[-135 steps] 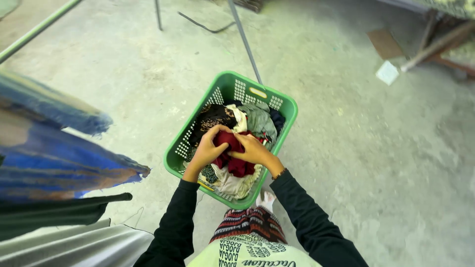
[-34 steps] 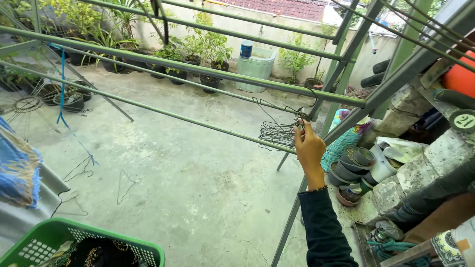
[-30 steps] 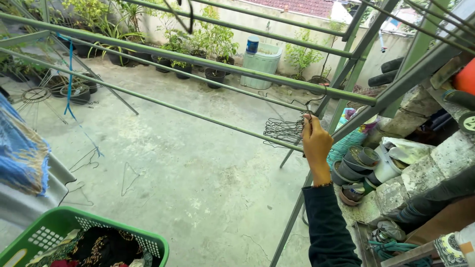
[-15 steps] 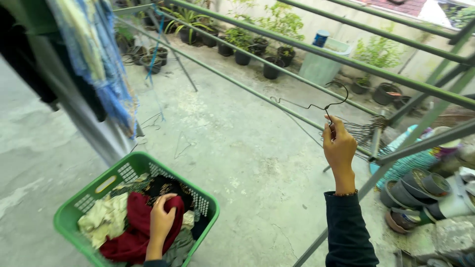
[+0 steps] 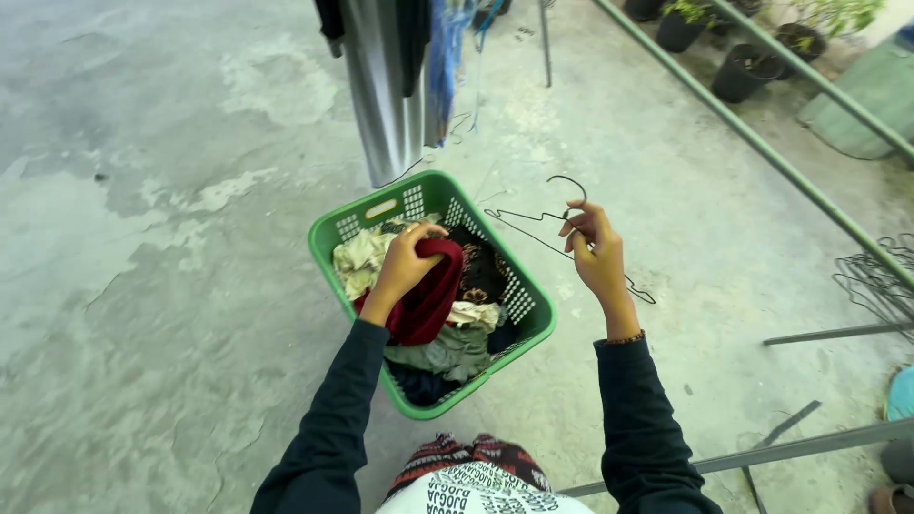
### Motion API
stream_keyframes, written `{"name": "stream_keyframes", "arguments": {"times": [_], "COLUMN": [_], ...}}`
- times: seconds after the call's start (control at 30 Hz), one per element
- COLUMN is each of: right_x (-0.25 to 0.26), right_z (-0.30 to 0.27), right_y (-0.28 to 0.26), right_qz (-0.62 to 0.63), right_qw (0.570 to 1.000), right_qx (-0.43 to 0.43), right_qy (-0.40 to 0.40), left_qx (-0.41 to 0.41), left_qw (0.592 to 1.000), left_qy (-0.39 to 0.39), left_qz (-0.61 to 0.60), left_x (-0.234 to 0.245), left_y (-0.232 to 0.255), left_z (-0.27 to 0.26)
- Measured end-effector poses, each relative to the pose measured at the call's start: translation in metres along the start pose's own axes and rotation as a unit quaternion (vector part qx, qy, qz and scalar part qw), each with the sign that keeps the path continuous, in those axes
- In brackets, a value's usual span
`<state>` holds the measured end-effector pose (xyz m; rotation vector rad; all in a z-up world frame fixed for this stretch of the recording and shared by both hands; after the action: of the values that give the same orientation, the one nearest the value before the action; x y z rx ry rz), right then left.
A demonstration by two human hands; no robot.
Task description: The recorder is taking wet clothes out of a laundry basket and hanging them on a drying rack using hangers.
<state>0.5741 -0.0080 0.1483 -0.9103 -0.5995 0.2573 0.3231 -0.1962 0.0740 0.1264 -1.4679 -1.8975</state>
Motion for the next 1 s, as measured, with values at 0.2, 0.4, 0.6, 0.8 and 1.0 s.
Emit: {"name": "stream_keyframes", "arguments": {"times": [0.2, 0.4, 0.6, 0.8, 1.0], "right_x": [-0.083, -0.122, -0.101, -0.095, -0.113], "right_z": [-0.002, 0.025, 0.060, 0.053, 0.052], "right_y": [0.032, 0.039, -0.039, -0.073, -0.036], "right_qz": [0.200, 0.310, 0.496, 0.650, 0.609], "right_qw": [0.959, 0.916, 0.859, 0.758, 0.780], "right_qx": [-0.104, -0.133, -0.079, 0.033, 0.105], "right_qy": [-0.170, -0.219, -0.096, -0.034, -0.097], "left_qx": [-0.023, 0.107, 0.119, 0.181, 0.156], "left_qw": [0.995, 0.981, 0.976, 0.927, 0.885], "left_qy": [0.064, 0.095, 0.159, 0.085, 0.035], "left_qz": [0.077, 0.133, 0.088, -0.318, -0.438], "left_x": [0.019, 0.033, 0.029, 0.017, 0.043], "left_y": [-0.030, -0.029, -0.091, -0.046, 0.045], "left_z": [-0.002, 0.003, 0.031, 0.067, 0.083]}}
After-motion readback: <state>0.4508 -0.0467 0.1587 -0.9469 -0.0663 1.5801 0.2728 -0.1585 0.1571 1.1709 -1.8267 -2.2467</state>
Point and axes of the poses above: each hand's wrist, its own z-axis towards the middle knuckle, its own x-axis out of the back of the hand, y = z × x, the point moved 3 cm from there along z, towards the middle knuckle, and after that the axes turned 1 degree about -z, right-handed, at the moved point
